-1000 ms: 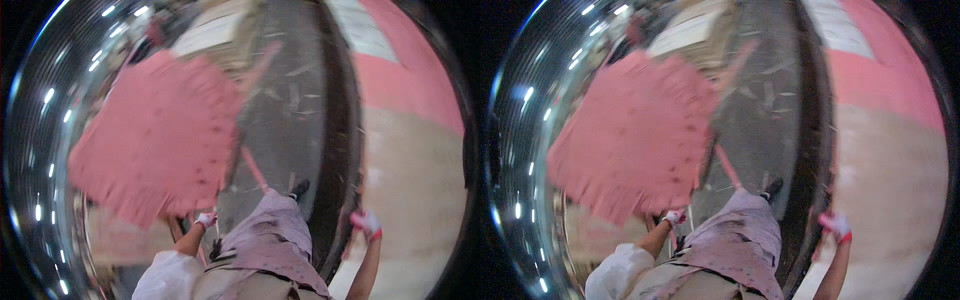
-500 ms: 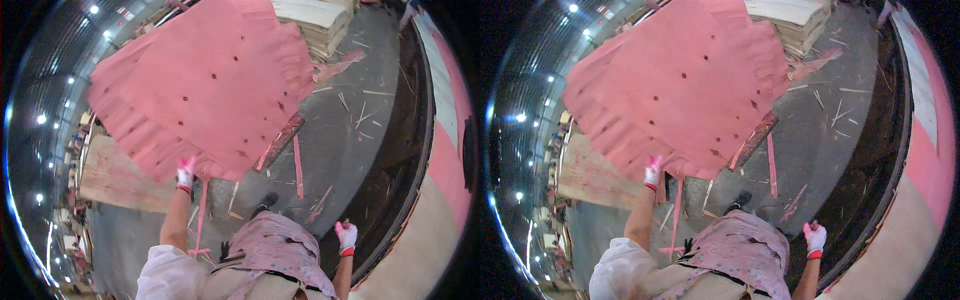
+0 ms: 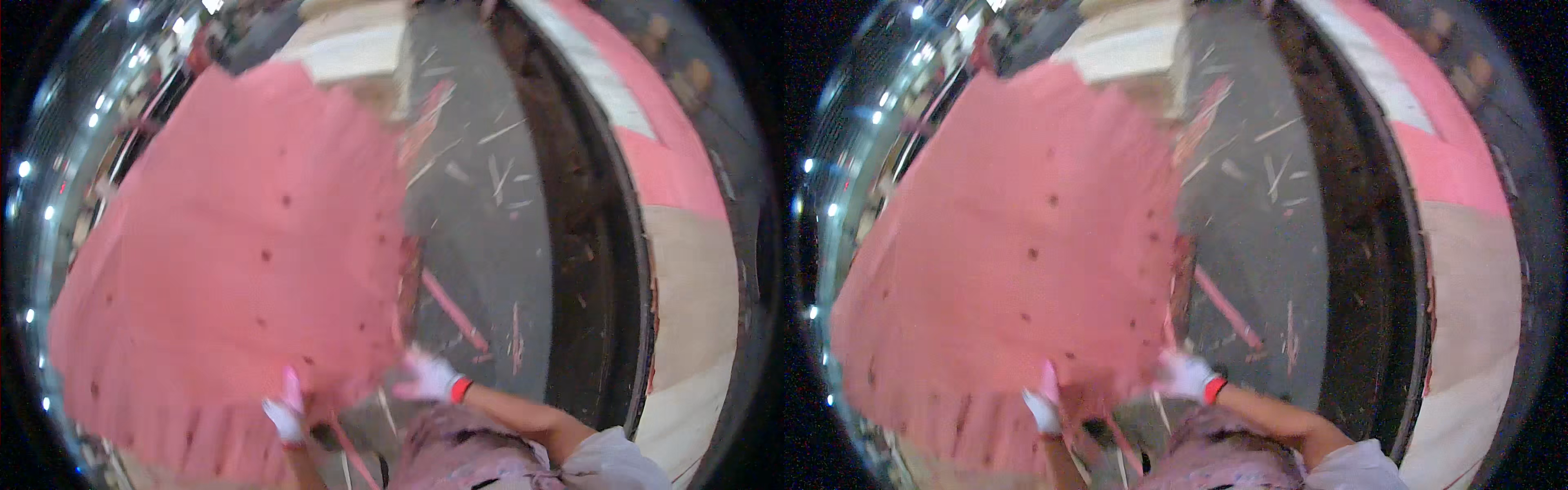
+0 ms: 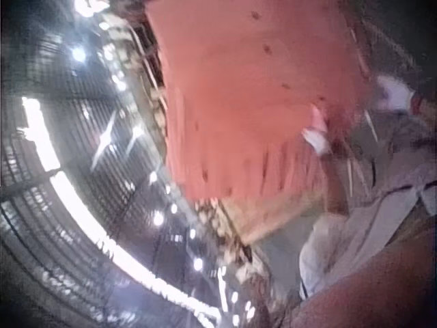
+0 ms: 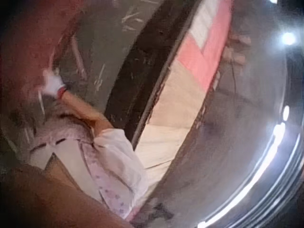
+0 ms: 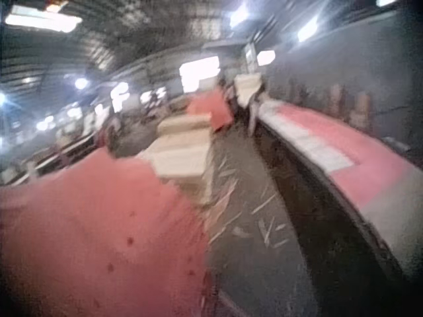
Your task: The person takes wood veneer sheets from a stack and lays them across a conveyor table, presses and trims the edges with a hand tool, and then places colored veneer sheets onto the line.
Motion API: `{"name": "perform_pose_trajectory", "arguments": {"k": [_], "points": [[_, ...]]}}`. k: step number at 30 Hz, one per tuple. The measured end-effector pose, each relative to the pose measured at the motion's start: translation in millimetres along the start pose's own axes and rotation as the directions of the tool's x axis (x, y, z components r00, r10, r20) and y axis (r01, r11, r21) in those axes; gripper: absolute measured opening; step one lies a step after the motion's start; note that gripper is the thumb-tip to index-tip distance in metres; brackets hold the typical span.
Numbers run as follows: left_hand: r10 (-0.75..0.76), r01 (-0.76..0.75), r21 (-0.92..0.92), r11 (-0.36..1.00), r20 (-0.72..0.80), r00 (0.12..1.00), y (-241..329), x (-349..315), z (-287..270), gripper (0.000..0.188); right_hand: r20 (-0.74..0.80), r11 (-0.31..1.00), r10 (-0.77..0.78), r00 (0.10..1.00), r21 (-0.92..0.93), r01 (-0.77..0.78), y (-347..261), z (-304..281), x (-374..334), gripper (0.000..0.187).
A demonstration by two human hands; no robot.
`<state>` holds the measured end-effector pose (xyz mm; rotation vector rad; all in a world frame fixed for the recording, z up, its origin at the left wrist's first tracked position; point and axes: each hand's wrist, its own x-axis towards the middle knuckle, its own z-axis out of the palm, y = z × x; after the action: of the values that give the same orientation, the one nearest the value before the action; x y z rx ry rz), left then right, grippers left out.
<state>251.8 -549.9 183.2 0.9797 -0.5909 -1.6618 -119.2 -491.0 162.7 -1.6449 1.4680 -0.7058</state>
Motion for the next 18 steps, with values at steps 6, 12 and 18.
{"name": "perform_pose_trajectory", "arguments": {"k": [6, 12, 18], "points": [[-0.056, -0.445, 0.872, 0.203, 0.464, 0.884, -32.9, -4.8, 234.0, 0.068, -0.274, 0.912, 0.363, 0.891, 0.3, -0.279, -26.5, 26.9, 17.4, 0.051], [-0.436, 0.231, 0.416, 0.879, 0.51, 0.741, -70.4, 0.7, 218.3, 0.055, -0.373, 0.891, 0.441, 0.817, 0.291, -0.348, 1.2, -7.5, -20.6, 0.032], [-0.481, 0.366, 0.453, 0.813, 0.166, 0.861, -145.7, 58.8, 195.7, 0.056, -0.634, 0.967, 0.256, 0.729, 0.166, -0.195, -19.3, -34.7, -59.1, 0.026]]}}
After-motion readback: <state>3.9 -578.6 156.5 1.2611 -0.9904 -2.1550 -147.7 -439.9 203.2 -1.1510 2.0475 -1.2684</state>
